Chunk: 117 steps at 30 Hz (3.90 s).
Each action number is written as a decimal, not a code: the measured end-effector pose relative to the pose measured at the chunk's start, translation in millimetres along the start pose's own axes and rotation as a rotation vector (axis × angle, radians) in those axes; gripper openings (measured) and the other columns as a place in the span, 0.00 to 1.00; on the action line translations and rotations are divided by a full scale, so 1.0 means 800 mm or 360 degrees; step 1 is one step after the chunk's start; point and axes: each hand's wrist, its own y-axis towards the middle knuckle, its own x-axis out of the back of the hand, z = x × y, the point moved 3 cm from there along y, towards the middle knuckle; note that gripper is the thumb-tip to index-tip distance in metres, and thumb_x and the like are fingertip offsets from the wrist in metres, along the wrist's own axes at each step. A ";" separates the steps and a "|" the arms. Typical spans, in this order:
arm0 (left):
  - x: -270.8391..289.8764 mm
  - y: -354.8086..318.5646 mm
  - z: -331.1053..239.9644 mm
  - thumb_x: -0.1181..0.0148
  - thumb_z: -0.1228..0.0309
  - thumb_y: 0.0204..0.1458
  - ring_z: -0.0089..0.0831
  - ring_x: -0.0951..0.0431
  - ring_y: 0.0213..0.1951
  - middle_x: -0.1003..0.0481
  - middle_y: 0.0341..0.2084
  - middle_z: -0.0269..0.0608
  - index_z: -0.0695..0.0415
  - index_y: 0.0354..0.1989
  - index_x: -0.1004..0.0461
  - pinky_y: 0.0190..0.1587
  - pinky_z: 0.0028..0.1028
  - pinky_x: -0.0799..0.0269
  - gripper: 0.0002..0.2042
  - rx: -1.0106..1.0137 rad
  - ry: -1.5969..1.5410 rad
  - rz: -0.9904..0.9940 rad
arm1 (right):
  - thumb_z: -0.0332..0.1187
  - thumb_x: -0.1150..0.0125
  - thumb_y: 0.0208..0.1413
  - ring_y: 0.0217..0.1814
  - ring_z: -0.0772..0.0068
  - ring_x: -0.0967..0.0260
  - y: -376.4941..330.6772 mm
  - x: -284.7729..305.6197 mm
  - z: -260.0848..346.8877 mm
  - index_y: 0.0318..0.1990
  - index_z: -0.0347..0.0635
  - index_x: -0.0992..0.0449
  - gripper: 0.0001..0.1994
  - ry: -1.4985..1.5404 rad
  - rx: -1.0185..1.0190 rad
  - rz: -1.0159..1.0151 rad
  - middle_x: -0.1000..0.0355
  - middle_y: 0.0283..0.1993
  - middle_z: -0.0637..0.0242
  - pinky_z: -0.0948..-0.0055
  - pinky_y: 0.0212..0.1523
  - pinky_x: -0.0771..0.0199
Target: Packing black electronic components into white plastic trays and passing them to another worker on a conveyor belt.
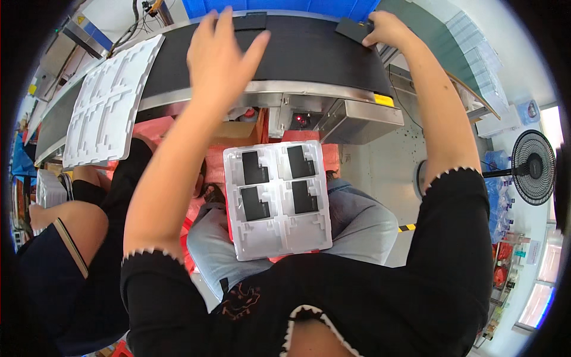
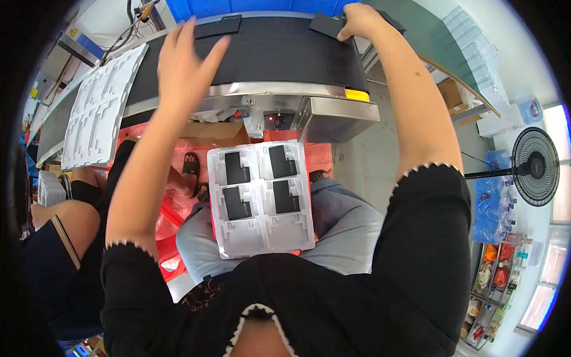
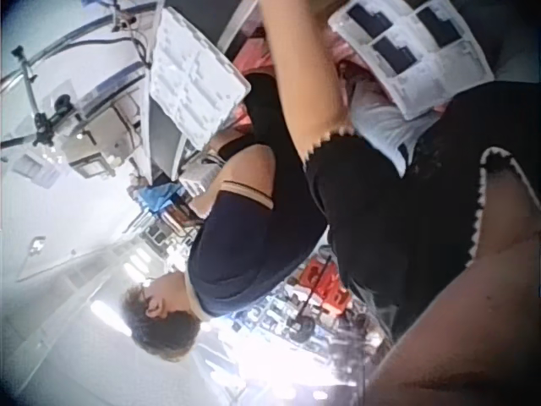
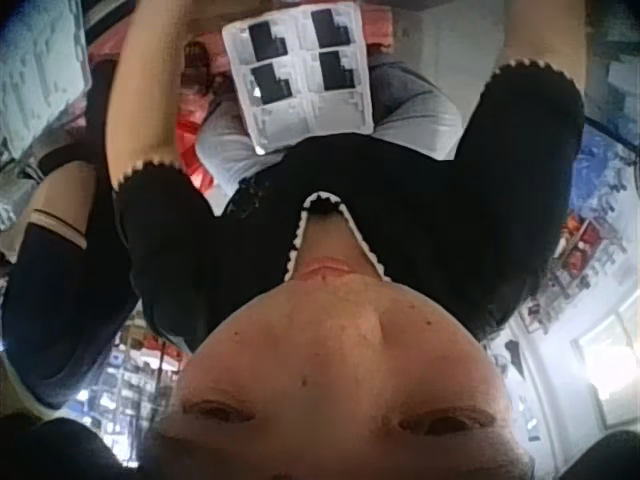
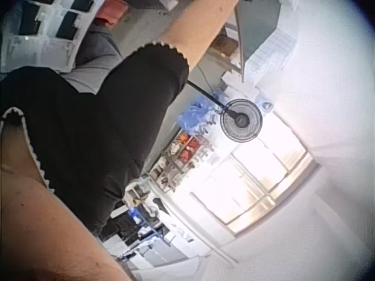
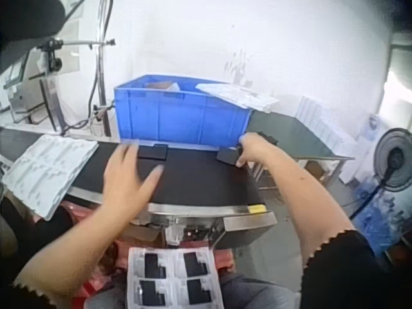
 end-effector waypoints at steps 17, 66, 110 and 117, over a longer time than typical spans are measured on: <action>0.089 -0.091 -0.098 0.34 0.63 0.37 0.49 0.38 0.54 0.37 0.53 0.55 0.63 0.58 0.43 0.56 0.39 0.43 0.38 -0.0227 -0.0591 0.1041 | 0.44 0.47 0.56 0.26 0.73 0.38 -0.470 -0.224 0.207 0.25 0.34 0.32 0.18 0.2252 -0.0577 0.1036 0.35 0.21 0.65 0.68 0.28 0.37; 0.169 -0.407 -0.067 0.51 0.55 0.54 0.45 0.53 0.65 0.50 0.62 0.56 0.63 0.62 0.49 0.63 0.48 0.61 0.32 0.0733 -0.0596 0.1313 | 0.32 0.40 0.38 0.46 0.63 0.36 -0.334 0.018 0.251 0.47 0.49 0.28 0.22 0.0368 0.0629 -0.0710 0.32 0.43 0.65 0.63 0.44 0.41; 0.189 -0.512 0.047 0.47 0.69 0.50 0.23 0.35 0.17 0.33 0.15 0.33 0.62 0.25 0.30 0.19 0.25 0.40 0.09 0.2165 -0.0628 0.0837 | 0.35 0.43 0.46 0.44 0.48 0.34 -0.412 -0.310 0.256 0.39 0.41 0.25 0.13 0.1623 -0.0393 0.0139 0.31 0.41 0.47 0.59 0.46 0.33; 0.263 -0.491 0.043 0.49 0.69 0.55 0.18 0.32 0.27 0.29 0.27 0.32 0.61 0.36 0.30 0.29 0.20 0.37 0.08 0.2389 -0.1130 0.0672 | 0.29 0.54 0.48 0.63 0.59 0.47 -0.337 -0.315 0.279 0.54 0.32 0.37 0.23 0.0618 0.0158 -0.0163 0.40 0.57 0.55 0.55 0.60 0.46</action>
